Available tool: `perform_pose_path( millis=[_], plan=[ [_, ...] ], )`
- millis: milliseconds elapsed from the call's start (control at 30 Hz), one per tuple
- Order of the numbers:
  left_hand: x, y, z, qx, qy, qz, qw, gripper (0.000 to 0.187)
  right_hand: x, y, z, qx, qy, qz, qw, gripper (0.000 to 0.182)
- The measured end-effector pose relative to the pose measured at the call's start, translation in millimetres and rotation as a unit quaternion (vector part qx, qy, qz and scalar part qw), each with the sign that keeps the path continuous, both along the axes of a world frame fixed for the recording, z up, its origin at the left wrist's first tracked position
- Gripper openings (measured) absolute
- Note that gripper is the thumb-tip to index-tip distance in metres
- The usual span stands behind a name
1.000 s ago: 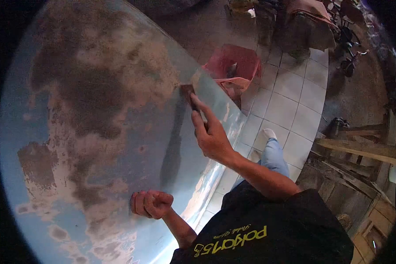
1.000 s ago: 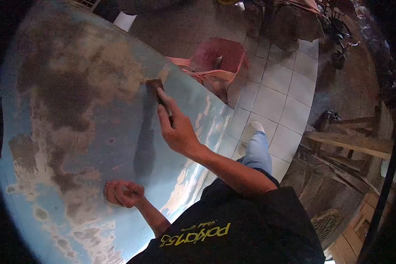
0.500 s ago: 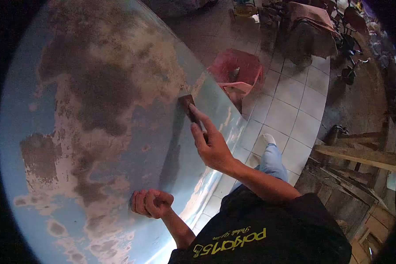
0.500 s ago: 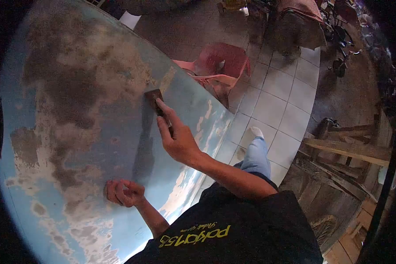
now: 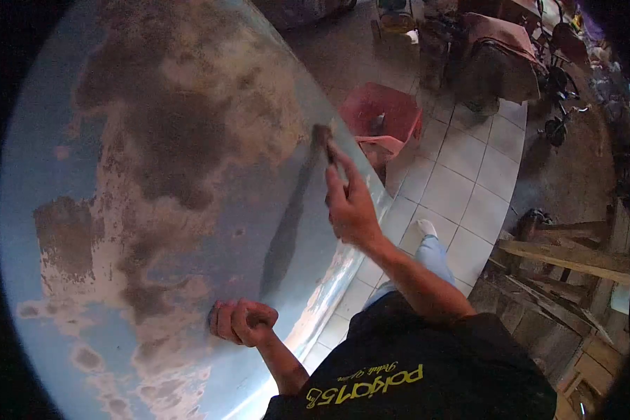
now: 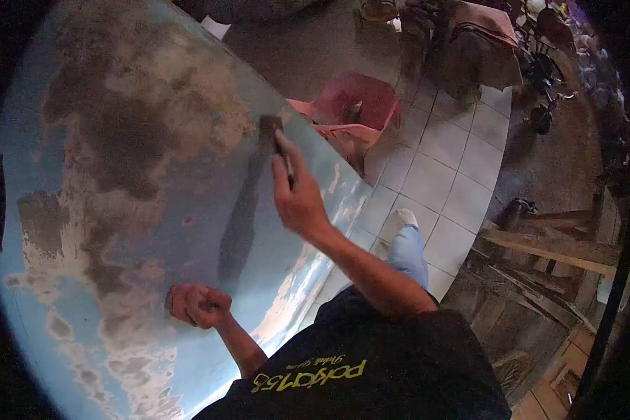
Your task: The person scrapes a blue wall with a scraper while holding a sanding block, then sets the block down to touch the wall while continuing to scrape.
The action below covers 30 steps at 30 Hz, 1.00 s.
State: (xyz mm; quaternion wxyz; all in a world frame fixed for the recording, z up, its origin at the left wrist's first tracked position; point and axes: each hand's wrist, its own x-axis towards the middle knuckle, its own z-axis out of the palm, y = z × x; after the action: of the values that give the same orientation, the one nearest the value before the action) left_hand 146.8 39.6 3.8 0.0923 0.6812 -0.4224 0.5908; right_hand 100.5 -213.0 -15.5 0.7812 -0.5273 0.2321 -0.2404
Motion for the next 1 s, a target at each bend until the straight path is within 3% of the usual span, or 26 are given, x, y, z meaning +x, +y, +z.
perform_pose_path(
  millis=[133,267,300,433,467,533,633,733,867,933,1000],
  plan=[
    [1,-4,1,-0.009,-0.005,-0.025,1.000,0.010,-4,22,-7,-0.078,-0.058,0.023,0.995,0.046],
    [-1,2,0,0.008,0.001,0.000,1.000,0.009,-3,-4,8,-0.010,0.030,0.042,0.999,0.046],
    [2,-1,1,0.008,-0.006,-0.016,1.000,0.008,1,2,1,-0.049,0.006,0.002,0.999,0.046],
    [1,-4,1,-0.010,0.004,0.004,1.000,0.008,-3,17,-5,-0.094,-0.033,0.029,0.995,0.047],
    [2,-2,-1,-0.010,0.001,-0.002,1.000,0.008,-4,11,-6,-0.093,-0.031,0.030,0.995,0.047],
    [1,0,-2,-0.012,-0.003,-0.007,1.000,0.008,-5,-5,17,0.016,0.051,0.066,0.996,0.048],
    [1,-5,1,-0.017,-0.003,-0.003,1.000,0.008,-7,17,6,-0.066,-0.036,0.048,0.996,0.047],
    [-2,-4,2,-0.012,0.009,-0.003,1.000,0.008,-4,-2,6,-0.013,0.027,0.052,0.998,0.046],
    [-4,-7,1,-0.020,0.009,0.008,1.000,0.009,-5,15,-7,-0.071,-0.047,0.012,0.996,0.045],
    [-4,-6,-2,-0.036,0.006,0.010,0.999,0.009,-13,11,5,0.017,-0.030,0.074,0.997,0.044],
    [-6,-3,-2,-0.016,0.025,0.002,1.000,0.008,-1,6,0,-0.017,-0.038,0.031,0.999,0.043]
  ],
)
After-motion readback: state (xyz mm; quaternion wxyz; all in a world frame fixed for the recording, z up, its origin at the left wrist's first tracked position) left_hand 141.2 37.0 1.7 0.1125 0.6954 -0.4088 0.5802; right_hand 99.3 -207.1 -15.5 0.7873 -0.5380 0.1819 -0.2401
